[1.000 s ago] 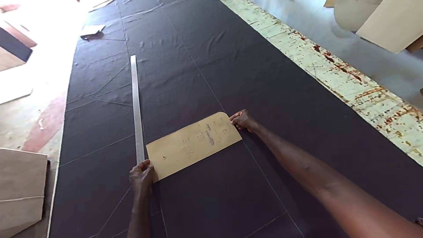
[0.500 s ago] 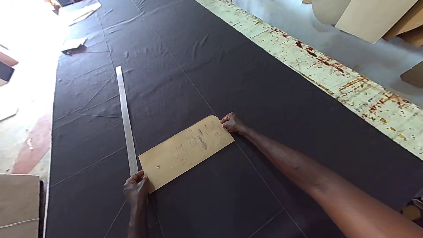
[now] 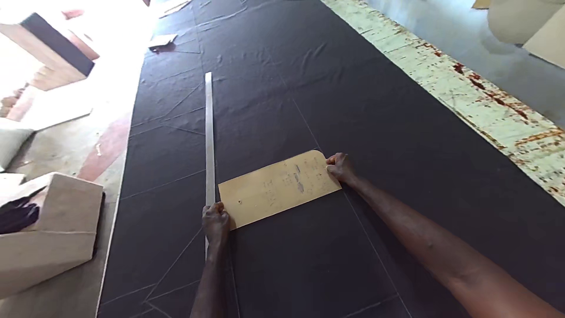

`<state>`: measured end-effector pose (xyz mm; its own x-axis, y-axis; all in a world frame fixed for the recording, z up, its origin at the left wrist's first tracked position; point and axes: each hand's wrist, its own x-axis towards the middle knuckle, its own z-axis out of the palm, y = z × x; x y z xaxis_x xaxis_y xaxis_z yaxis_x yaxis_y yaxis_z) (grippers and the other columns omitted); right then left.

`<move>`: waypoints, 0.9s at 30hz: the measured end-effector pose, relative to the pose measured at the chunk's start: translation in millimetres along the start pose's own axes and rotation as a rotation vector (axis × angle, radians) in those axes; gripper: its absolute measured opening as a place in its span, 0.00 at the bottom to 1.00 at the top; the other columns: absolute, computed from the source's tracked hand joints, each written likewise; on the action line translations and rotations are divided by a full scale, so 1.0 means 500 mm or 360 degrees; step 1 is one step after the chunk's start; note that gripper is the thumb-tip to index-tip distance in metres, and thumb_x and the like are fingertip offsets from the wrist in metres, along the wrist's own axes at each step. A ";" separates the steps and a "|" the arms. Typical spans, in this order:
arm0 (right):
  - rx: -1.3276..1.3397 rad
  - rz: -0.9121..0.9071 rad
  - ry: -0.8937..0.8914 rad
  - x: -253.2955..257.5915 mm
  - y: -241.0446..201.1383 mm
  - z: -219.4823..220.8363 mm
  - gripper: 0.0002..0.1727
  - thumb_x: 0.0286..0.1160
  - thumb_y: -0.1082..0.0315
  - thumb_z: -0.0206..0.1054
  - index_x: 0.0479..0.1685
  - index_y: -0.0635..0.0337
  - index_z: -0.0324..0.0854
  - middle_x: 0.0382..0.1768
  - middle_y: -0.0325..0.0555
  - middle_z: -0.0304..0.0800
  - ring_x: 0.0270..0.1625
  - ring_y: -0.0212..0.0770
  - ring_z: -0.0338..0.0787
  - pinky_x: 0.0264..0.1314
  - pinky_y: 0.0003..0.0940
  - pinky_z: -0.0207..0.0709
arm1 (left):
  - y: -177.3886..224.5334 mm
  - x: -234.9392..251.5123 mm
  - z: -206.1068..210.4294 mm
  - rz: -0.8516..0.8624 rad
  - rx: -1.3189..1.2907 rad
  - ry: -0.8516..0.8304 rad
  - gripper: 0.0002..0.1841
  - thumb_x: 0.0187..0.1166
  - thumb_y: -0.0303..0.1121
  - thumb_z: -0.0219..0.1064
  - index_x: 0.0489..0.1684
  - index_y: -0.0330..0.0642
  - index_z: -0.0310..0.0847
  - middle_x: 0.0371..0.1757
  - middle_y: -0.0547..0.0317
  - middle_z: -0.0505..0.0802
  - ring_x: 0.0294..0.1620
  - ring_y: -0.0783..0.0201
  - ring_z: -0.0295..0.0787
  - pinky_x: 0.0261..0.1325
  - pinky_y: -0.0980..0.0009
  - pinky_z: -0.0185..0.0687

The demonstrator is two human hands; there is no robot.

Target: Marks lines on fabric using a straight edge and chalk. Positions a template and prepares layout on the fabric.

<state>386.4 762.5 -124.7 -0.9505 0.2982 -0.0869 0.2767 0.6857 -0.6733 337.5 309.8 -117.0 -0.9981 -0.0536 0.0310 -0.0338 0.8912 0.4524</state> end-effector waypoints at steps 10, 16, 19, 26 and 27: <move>0.0005 -0.0006 0.0065 -0.008 -0.002 -0.002 0.09 0.73 0.67 0.70 0.42 0.60 0.94 0.43 0.54 0.93 0.50 0.53 0.92 0.54 0.59 0.83 | 0.230 -0.066 0.101 0.0750 0.0115 -0.0182 0.20 0.87 0.35 0.60 0.75 0.48 0.81 0.83 0.45 0.77 0.85 0.38 0.67 0.82 0.35 0.64; -0.0005 0.0020 0.0075 -0.012 -0.005 -0.002 0.11 0.75 0.66 0.70 0.49 0.58 0.94 0.48 0.53 0.95 0.54 0.50 0.92 0.61 0.56 0.83 | 0.428 -0.062 0.253 0.1074 0.0044 -0.0416 0.32 0.83 0.67 0.52 0.82 0.65 0.75 0.89 0.58 0.73 0.92 0.48 0.59 0.92 0.37 0.44; 0.0058 -0.0007 0.0079 -0.005 0.006 0.001 0.11 0.74 0.67 0.71 0.49 0.60 0.94 0.48 0.53 0.95 0.55 0.50 0.92 0.63 0.55 0.83 | 0.442 -0.063 0.289 0.1025 0.0041 -0.0307 0.34 0.78 0.72 0.53 0.79 0.68 0.78 0.87 0.59 0.73 0.89 0.48 0.61 0.90 0.36 0.46; 0.0726 0.0457 -0.0225 0.022 -0.035 -0.062 0.18 0.82 0.55 0.69 0.61 0.57 0.86 0.41 0.50 0.90 0.35 0.43 0.87 0.38 0.42 0.82 | 0.434 -0.070 0.302 0.1012 0.0069 -0.0202 0.35 0.78 0.74 0.50 0.79 0.70 0.77 0.86 0.61 0.73 0.89 0.50 0.62 0.91 0.35 0.40; 0.0799 0.0399 -0.0235 0.033 -0.035 -0.067 0.21 0.80 0.64 0.69 0.70 0.58 0.81 0.47 0.53 0.91 0.41 0.45 0.90 0.45 0.44 0.86 | 0.434 -0.071 0.303 0.1007 0.0069 -0.0205 0.36 0.78 0.74 0.49 0.79 0.70 0.77 0.87 0.61 0.73 0.90 0.50 0.61 0.92 0.35 0.39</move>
<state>370.4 777.6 -89.9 -0.8843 0.2902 -0.3658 0.4292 0.1967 -0.8815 357.9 573.5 -155.0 -0.8238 0.5403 0.1714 0.5639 0.7502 0.3454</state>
